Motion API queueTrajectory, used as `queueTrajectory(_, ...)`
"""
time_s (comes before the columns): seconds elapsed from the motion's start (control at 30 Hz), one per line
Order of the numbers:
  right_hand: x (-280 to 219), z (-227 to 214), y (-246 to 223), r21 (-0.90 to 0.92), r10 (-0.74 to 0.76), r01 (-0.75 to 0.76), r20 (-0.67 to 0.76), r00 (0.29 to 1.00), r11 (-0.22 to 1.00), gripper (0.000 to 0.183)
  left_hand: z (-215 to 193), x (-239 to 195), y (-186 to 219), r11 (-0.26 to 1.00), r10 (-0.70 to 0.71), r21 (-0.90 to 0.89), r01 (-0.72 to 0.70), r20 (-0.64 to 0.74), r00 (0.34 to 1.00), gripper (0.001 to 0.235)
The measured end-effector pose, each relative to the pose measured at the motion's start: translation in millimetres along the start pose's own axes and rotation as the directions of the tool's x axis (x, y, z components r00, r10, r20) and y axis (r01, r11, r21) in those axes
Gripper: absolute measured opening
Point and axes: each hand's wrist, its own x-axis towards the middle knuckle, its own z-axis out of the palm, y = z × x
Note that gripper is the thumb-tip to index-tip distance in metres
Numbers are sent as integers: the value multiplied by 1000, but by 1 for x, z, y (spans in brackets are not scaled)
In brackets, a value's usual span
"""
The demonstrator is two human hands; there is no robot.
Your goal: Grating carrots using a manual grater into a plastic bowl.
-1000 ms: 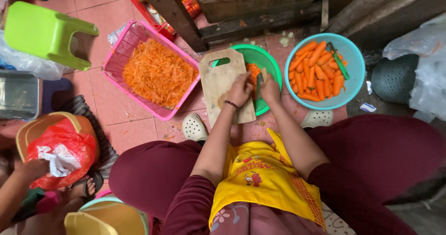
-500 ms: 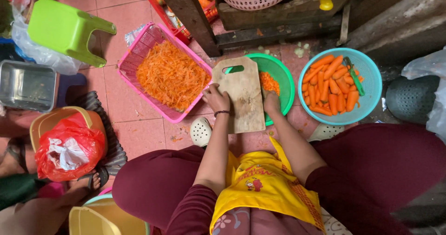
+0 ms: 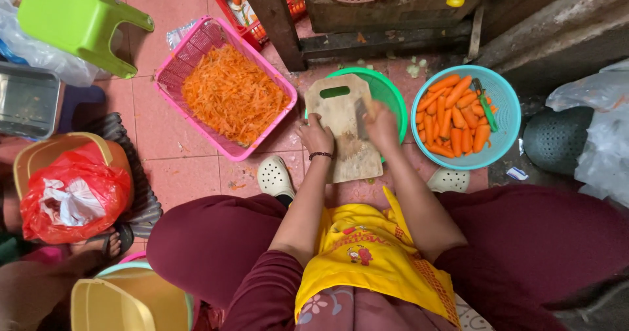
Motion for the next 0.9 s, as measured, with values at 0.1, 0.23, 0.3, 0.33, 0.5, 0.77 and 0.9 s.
queueTrajectory(0.1, -28, 6, -25, -169, -78, 95, 104, 991, 981, 24, 2, -6, -2, 976, 82, -203, -76, 22, 996, 27)
queueTrajectory(0.23, -32, 6, 0, -158, 23, 20, 263, 964, 987, 26, 14, -16, -9, 980, 79, -190, -62, 84, 993, 23)
queueTrajectory(0.3, -25, -14, -6, -86, 124, -108, 204, 971, 990, 44, 34, -13, -19, 995, 77, -84, -57, 256, 964, 10)
queueTrajectory(0.33, -24, -23, -2, -89, 125, -109, 202, 971, 990, 44, 35, -16, -17, 994, 78, -88, -57, 257, 963, 10)
queueTrajectory(0.5, -33, -51, 5, -281, 305, -254, 154, 940, 925, 33, 22, -35, -7, 988, 121, 58, -146, 311, 943, 36)
queueTrajectory(0.77, -16, -26, 90, -248, 386, -335, 194, 902, 909, 51, 61, 8, -22, 976, 200, 17, -217, 323, 925, 49)
queueTrajectory(0.9, -22, -17, 111, -262, 429, -363, 267, 863, 894, 63, 92, 53, -14, 911, 321, 76, -404, 482, 815, 48)
